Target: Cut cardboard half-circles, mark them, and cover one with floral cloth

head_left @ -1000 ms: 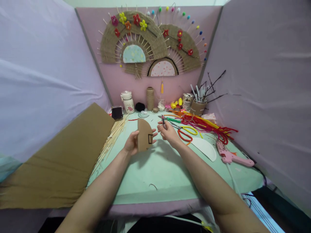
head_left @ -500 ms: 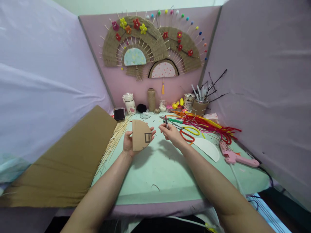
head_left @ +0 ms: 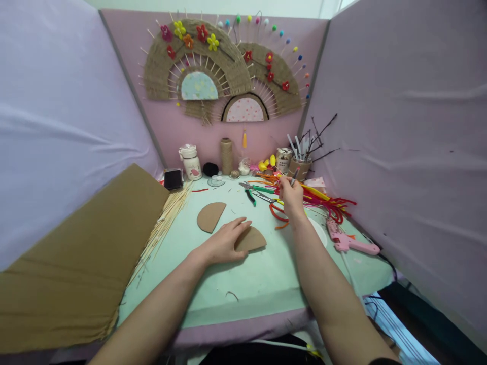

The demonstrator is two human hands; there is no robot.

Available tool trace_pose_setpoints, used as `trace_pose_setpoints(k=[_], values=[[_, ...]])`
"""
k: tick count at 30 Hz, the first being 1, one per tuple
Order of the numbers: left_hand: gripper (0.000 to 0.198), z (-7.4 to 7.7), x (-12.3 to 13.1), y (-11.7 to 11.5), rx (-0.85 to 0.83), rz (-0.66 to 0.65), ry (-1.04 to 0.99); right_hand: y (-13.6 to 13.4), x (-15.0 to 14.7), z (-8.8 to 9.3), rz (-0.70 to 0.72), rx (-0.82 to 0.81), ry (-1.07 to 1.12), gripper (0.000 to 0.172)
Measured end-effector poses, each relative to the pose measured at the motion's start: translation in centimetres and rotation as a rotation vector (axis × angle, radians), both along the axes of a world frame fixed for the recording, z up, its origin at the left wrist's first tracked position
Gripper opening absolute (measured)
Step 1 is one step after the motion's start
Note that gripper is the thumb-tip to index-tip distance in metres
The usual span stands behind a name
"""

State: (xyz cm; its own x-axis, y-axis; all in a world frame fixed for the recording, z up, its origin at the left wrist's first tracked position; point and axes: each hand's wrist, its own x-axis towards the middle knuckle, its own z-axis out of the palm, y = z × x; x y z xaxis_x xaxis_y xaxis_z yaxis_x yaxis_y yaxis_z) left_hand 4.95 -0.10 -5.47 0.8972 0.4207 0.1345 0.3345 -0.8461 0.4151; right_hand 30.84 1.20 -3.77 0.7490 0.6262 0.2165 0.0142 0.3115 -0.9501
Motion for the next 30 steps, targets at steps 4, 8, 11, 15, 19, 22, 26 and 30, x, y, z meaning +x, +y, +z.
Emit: trace_pose_setpoints(k=[4, 8, 11, 15, 19, 22, 26, 30], values=[[0.082, -0.3, -0.2, 0.5, -0.023, -0.002, -0.004, -0.2, 2.9, 0.2, -0.152, 0.017, 0.001, 0.026], [0.082, -0.5, -0.2, 0.6, -0.040, -0.011, 0.011, -0.2, 4.3, 0.1, -0.231, 0.016, -0.006, 0.024], [0.083, -0.5, -0.2, 0.5, -0.058, -0.002, 0.031, -0.1, 4.1, -0.1, -0.239, 0.008, -0.026, 0.024], [0.084, -0.4, -0.2, 0.5, -0.065, 0.001, 0.055, 0.1, 3.3, -0.4, -0.210, -0.021, -0.087, 0.025], [0.083, -0.5, -0.3, 0.5, -0.077, 0.003, 0.035, 0.1, 2.2, -0.8, -0.159, -0.084, -0.207, 0.027], [0.083, -0.8, -0.2, 0.7, -0.069, -0.010, 0.004, 0.4, 0.6, -0.9, -0.072, -0.162, -0.363, 0.026], [0.081, -1.0, -0.1, 0.9, -0.066, -0.014, -0.022, 3.4, -2.9, -0.5, 0.145, -0.313, -0.660, 0.019], [0.079, -0.9, -0.1, 1.0, -0.032, -0.019, -0.052, 9.0, -7.0, 0.5, 0.354, -0.481, -0.976, 0.011]])
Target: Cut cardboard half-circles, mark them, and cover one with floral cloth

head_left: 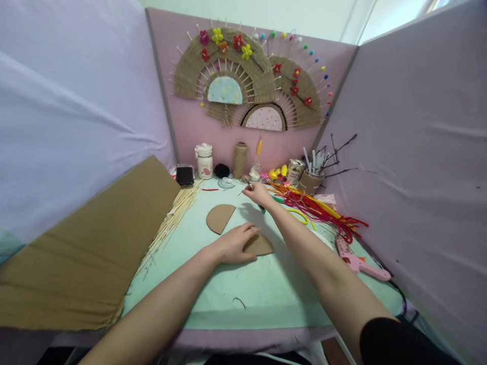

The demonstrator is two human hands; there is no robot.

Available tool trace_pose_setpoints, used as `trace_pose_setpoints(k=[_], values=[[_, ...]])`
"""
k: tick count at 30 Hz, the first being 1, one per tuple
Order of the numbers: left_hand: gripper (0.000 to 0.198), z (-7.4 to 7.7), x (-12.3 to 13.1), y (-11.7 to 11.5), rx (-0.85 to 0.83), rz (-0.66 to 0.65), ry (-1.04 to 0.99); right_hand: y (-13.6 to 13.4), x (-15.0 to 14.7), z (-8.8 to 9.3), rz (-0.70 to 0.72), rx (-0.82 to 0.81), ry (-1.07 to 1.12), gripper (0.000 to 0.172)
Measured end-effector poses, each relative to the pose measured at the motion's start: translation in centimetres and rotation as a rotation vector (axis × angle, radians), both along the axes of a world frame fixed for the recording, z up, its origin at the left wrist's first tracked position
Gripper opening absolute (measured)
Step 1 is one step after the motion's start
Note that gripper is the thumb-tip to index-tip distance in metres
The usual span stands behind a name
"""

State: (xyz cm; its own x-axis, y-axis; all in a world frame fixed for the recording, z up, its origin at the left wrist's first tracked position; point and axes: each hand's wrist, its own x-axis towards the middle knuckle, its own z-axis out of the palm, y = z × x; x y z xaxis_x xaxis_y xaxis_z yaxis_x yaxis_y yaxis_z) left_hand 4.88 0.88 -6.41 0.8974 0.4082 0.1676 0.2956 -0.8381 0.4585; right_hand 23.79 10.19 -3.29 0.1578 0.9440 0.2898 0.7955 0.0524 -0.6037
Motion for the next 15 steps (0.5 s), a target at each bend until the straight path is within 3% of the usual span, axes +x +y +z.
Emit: trace_pose_setpoints(k=[3, 7, 15], values=[[0.077, 0.1, -0.1, -0.2, 0.030, 0.002, 0.004, 4.2, -2.6, 0.6, 0.065, -0.136, -0.196, 0.011], [0.076, 0.3, -0.3, -0.4, 0.064, 0.006, 0.012, 8.4, -5.1, 0.7, 0.081, -0.287, -0.398, 0.026], [0.074, -0.1, -0.6, -0.1, 0.062, 0.010, 0.039, 12.1, -8.2, 0.1, 0.103, -0.390, -0.539, 0.033]])
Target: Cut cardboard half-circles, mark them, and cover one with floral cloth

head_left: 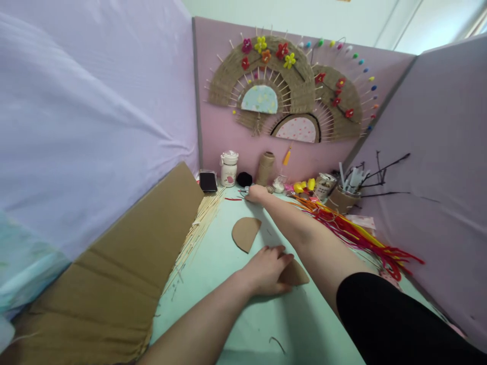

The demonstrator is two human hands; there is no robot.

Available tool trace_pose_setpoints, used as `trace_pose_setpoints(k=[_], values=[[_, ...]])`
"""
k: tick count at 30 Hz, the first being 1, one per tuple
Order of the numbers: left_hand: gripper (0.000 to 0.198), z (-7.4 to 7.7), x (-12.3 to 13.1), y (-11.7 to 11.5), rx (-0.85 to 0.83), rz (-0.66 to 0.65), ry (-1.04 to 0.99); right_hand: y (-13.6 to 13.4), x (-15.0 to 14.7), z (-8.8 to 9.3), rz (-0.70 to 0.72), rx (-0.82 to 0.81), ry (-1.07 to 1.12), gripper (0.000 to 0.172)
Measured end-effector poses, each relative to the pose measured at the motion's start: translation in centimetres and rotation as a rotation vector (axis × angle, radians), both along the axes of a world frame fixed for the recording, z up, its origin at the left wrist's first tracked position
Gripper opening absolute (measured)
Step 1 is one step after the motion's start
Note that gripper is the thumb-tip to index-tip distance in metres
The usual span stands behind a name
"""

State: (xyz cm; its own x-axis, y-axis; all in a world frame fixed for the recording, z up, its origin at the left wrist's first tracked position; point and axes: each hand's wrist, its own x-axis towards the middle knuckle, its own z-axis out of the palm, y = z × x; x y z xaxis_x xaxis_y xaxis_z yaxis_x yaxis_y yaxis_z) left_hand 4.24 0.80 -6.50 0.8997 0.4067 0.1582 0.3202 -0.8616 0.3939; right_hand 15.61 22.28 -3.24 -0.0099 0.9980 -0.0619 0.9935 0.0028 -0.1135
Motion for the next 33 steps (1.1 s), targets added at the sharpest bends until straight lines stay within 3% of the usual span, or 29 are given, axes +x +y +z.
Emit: trace_pose_setpoints(k=[6, 12, 16, 22, 25, 27, 31, 33], values=[[0.074, -0.1, -0.2, 0.1, -0.035, 0.007, -0.014, 0.5, 0.0, 0.1, -0.039, 0.022, 0.142, 0.034], [0.069, 0.2, -0.2, 0.0, -0.014, -0.014, -0.056, -1.8, 2.2, 1.5, -0.167, 0.123, 0.552, 0.027], [0.067, 0.3, -0.1, -0.2, 0.007, -0.041, -0.083, -6.5, 3.7, 1.8, -0.124, 0.092, 0.862, 0.022], [0.065, 0.3, 0.2, -0.3, -0.044, -0.022, -0.048, -16.7, 6.7, 1.9, -0.027, 0.017, 1.161, 0.022], [0.075, 0.2, 0.1, 0.1, -0.077, -0.014, -0.070, -20.8, 8.2, 1.5, -0.019, 0.068, 1.328, 0.022], [0.076, 0.2, -0.2, 0.7, -0.118, 0.040, -0.103, -22.6, 9.1, 1.2, -0.041, 0.138, 1.335, 0.023], [0.046, 0.6, -0.4, 2.0, -0.267, 0.174, -0.316, -24.3, 10.5, 0.9, -0.004, 0.179, 1.245, 0.024], [0.051, 0.9, -0.2, 2.4, -0.388, 0.260, -0.449, -24.6, 10.7, 0.9, 0.050, 0.140, 1.215, 0.025]])
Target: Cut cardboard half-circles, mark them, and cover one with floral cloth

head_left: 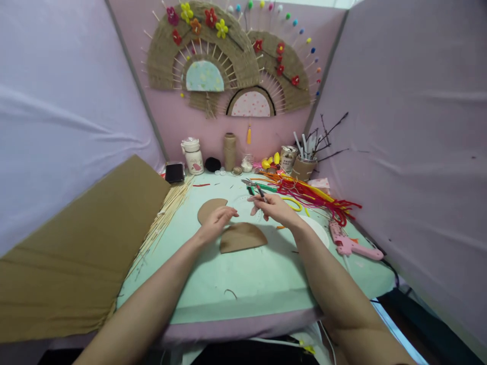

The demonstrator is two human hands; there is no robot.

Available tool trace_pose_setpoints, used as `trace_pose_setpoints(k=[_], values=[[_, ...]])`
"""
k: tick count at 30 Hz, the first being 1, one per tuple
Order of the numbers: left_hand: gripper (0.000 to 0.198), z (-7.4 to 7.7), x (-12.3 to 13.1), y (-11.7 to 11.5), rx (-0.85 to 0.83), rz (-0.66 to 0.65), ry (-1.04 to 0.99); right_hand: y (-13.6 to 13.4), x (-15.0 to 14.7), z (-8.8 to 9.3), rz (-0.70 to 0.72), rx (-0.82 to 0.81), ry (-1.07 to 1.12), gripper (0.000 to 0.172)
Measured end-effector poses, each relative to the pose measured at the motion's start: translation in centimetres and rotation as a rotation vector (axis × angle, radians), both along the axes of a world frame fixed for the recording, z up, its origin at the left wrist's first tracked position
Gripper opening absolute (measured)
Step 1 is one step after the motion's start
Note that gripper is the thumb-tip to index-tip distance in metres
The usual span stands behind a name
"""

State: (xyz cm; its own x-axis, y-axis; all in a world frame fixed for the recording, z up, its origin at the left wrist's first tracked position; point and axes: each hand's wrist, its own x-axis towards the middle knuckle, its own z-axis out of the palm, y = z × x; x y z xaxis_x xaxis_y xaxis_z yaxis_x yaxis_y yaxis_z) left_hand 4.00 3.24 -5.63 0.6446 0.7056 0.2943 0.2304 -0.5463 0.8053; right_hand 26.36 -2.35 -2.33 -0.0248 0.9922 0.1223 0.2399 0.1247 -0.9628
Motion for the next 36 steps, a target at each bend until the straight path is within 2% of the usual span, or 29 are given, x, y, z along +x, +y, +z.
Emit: trace_pose_setpoints(k=[3, 6, 9, 12, 14, 17, 19, 22, 25, 27, 29, 31, 33, 36], values=[[0.048, 0.2, 0.4, 0.1, -0.180, 0.087, -0.071, -0.2, -0.2, -0.2, 0.077, -0.007, -0.031, 0.025], [0.039, -0.1, 0.7, 0.0, -0.251, 0.124, -0.093, -0.1, -0.5, -0.5, 0.114, -0.015, -0.039, 0.024], [0.034, -0.4, 0.8, 0.0, -0.332, 0.150, -0.183, 0.3, -0.2, -0.8, 0.059, -0.031, 0.011, 0.029], [0.030, -0.3, 0.8, -0.1, -0.556, 0.148, -0.357, 0.5, 0.4, -1.0, -0.030, -0.024, 0.135, 0.031], [0.031, 0.0, 0.9, -0.4, -0.706, 0.084, -0.434, 0.5, 0.4, -1.1, 0.006, 0.011, 0.225, 0.031], [0.029, 0.4, 1.0, -1.4, -0.961, -0.112, -0.497, 0.2, -0.6, -1.2, 0.175, 0.059, 0.275, 0.037], [0.027, 0.4, 1.1, -2.0, -1.123, -0.222, -0.514, 0.0, -1.7, -1.2, 0.244, 0.088, 0.257, 0.030], [0.029, 0.2, 1.3, -2.3, -1.195, -0.257, -0.382, -0.1, -2.9, -1.2, 0.150, 0.105, 0.255, 0.021], [0.036, 0.2, 1.2, -1.8, -1.023, -0.131, -0.190, 0.3, -2.7, -1.4, 0.002, 0.060, 0.225, 0.024], [0.037, 0.4, 0.8, -1.5, -0.774, -0.005, -0.072, 0.7, -2.1, -1.7, -0.045, 0.027, 0.180, 0.025], [0.040, 0.7, 0.2, -1.3, -0.475, 0.056, 0.089, 1.0, -1.5, -1.9, -0.075, 0.002, 0.152, 0.026], [0.057, 1.1, -0.4, -1.5, -0.192, 0.011, 0.280, 1.1, -1.1, -2.1, -0.099, -0.011, 0.130, 0.025], [0.076, 1.2, -0.8, -2.0, 0.009, -0.081, 0.443, 1.2, -0.9, -2.1, -0.110, -0.025, 0.091, 0.025], [0.079, 1.0, -0.8, -2.4, 0.141, -0.170, 0.556, 1.1, -0.7, -2.0, -0.102, -0.043, 0.030, 0.023]])
